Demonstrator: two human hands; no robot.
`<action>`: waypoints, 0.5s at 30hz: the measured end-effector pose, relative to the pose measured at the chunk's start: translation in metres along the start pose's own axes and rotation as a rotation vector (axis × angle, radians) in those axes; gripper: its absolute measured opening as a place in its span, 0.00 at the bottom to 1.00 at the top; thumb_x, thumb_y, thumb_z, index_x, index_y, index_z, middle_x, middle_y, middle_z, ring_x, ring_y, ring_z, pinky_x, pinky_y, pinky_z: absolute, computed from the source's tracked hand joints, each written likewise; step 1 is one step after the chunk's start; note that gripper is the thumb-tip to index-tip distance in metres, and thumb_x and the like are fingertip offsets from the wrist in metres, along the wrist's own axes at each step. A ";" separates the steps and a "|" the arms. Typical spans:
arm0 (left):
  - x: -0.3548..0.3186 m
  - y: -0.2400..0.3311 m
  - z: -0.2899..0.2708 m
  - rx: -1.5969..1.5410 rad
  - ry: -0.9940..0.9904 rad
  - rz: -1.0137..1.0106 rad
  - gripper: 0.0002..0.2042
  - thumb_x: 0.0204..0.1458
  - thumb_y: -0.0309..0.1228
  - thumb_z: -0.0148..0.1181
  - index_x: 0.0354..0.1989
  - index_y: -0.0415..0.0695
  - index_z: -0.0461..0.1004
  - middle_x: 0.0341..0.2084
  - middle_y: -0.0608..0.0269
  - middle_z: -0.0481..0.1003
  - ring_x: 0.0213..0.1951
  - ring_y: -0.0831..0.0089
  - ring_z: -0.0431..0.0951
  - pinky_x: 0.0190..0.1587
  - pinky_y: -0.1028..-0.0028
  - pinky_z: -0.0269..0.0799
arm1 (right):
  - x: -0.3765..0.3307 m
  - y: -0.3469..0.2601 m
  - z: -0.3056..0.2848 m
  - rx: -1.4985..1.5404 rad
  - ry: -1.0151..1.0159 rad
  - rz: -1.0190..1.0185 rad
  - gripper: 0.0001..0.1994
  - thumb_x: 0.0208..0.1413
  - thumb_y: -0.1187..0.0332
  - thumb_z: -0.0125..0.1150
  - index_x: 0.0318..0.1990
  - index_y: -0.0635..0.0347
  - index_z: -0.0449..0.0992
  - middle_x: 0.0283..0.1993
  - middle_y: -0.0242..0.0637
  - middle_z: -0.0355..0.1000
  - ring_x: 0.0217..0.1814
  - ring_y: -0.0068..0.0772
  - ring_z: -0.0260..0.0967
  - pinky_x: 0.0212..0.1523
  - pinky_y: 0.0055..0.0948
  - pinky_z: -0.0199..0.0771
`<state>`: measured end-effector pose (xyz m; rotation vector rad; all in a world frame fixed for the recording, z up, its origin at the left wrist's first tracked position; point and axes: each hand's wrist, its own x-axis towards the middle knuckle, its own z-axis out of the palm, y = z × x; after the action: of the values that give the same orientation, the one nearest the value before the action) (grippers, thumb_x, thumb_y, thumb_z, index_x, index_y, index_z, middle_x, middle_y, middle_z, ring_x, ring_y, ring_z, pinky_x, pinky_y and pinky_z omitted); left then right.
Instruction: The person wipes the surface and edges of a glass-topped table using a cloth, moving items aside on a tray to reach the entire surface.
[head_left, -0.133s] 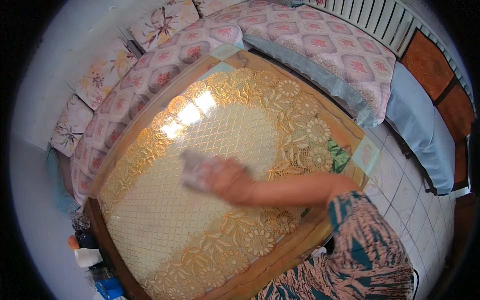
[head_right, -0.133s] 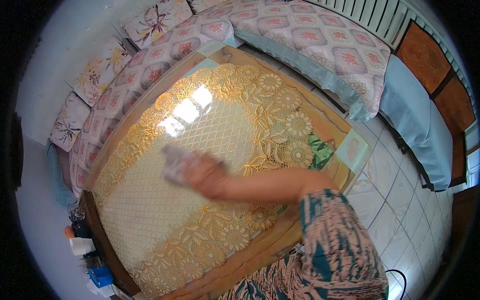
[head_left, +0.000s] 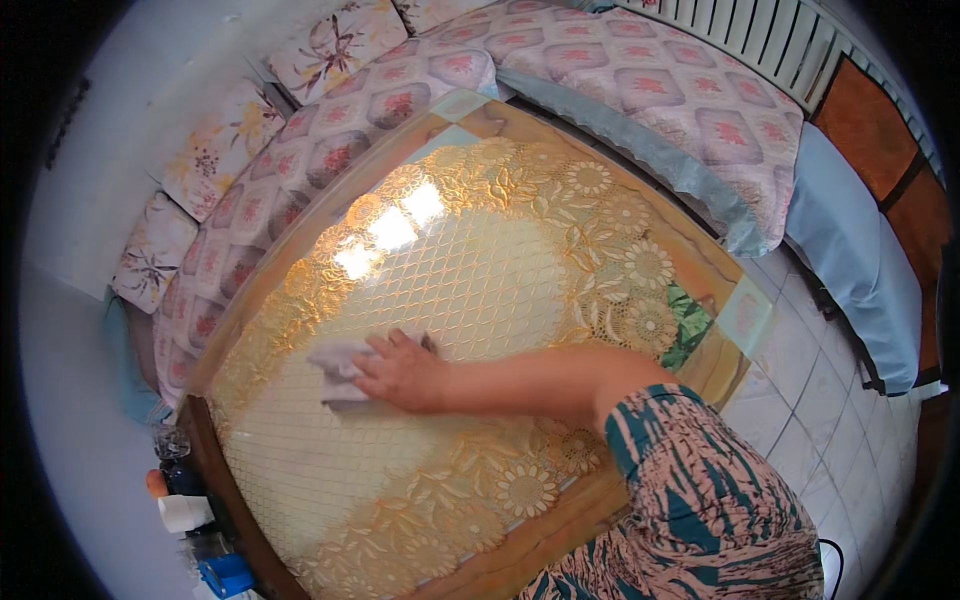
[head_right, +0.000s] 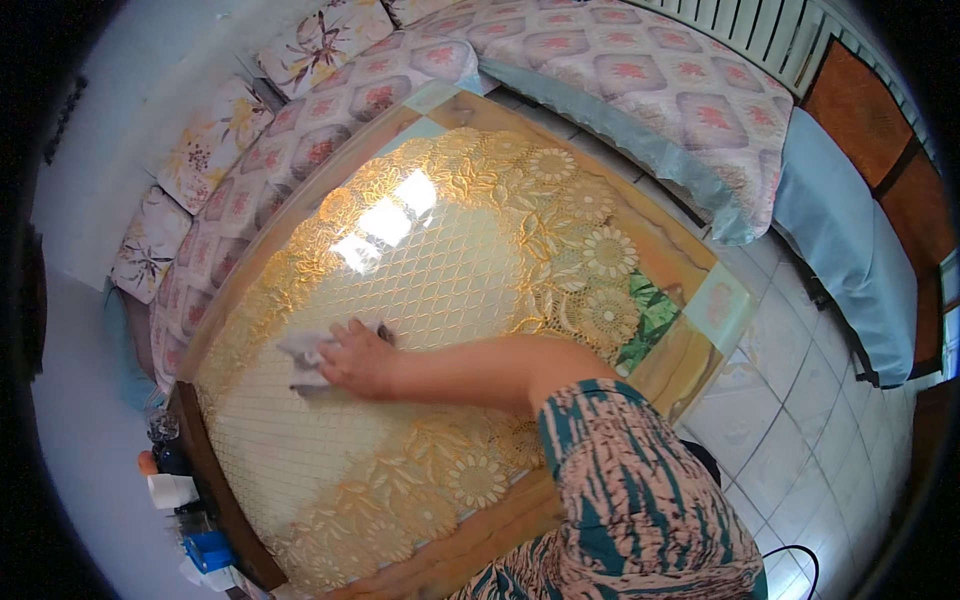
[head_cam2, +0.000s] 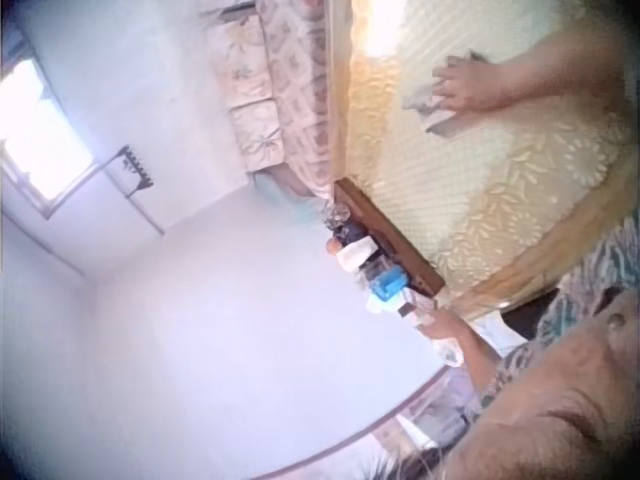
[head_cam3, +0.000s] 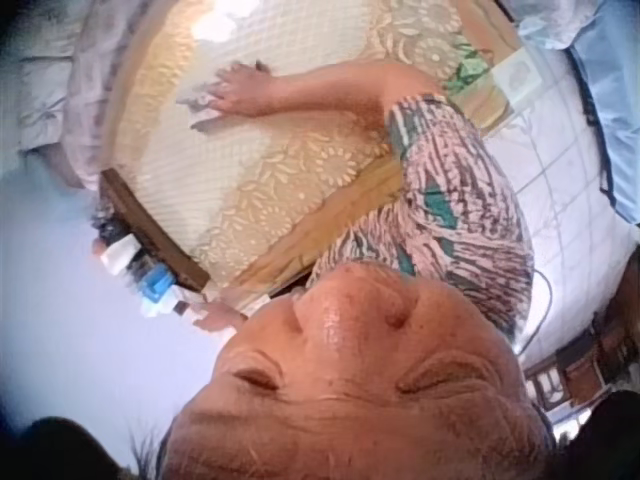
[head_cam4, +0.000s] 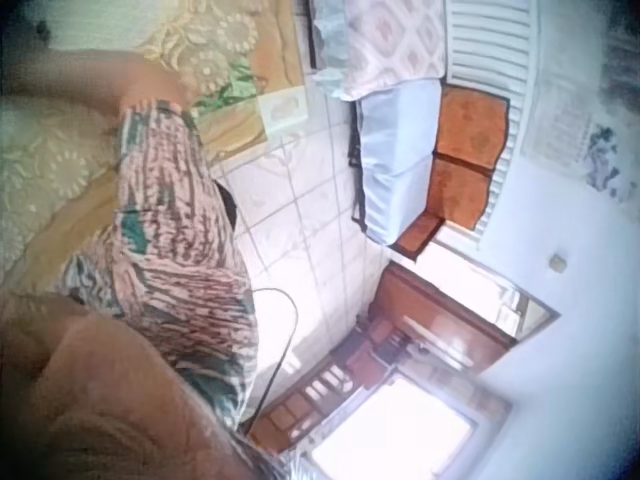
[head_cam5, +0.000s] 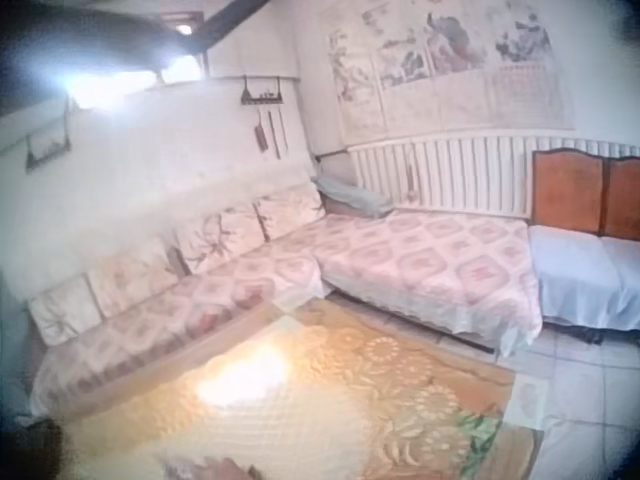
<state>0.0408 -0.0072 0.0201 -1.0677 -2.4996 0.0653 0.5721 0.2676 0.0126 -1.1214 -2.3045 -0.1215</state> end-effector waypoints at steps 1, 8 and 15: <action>-0.010 0.026 -0.015 0.015 0.012 0.000 0.36 0.46 0.45 0.65 0.63 0.50 0.57 0.56 0.49 0.64 0.51 0.47 0.70 0.54 0.58 0.66 | 0.017 0.012 -0.004 0.008 -0.115 0.067 0.17 0.56 0.64 0.47 0.52 0.56 0.69 0.56 0.46 0.66 0.58 0.44 0.63 0.54 0.49 0.63; -0.130 0.104 -0.080 -0.954 -0.305 0.210 0.34 0.55 0.46 0.55 0.64 0.37 0.52 0.62 0.46 0.54 0.58 0.49 0.61 0.61 0.58 0.55 | -0.038 0.196 -0.057 -0.158 0.083 0.655 0.17 0.58 0.57 0.44 0.52 0.46 0.71 0.51 0.41 0.70 0.52 0.44 0.67 0.50 0.42 0.67; -0.170 0.115 -0.074 -0.741 -0.156 0.291 0.28 0.58 0.40 0.50 0.61 0.34 0.54 0.56 0.42 0.61 0.57 0.49 0.60 0.61 0.59 0.52 | -0.217 0.201 -0.210 -0.598 -0.227 1.293 0.24 0.57 0.65 0.44 0.63 0.50 0.60 0.64 0.41 0.59 0.63 0.50 0.56 0.60 0.50 0.55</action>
<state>0.2534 -0.0538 0.0035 -1.7590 -2.5282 -0.7731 0.9230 0.1800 0.0412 -2.7857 -1.2767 -0.1796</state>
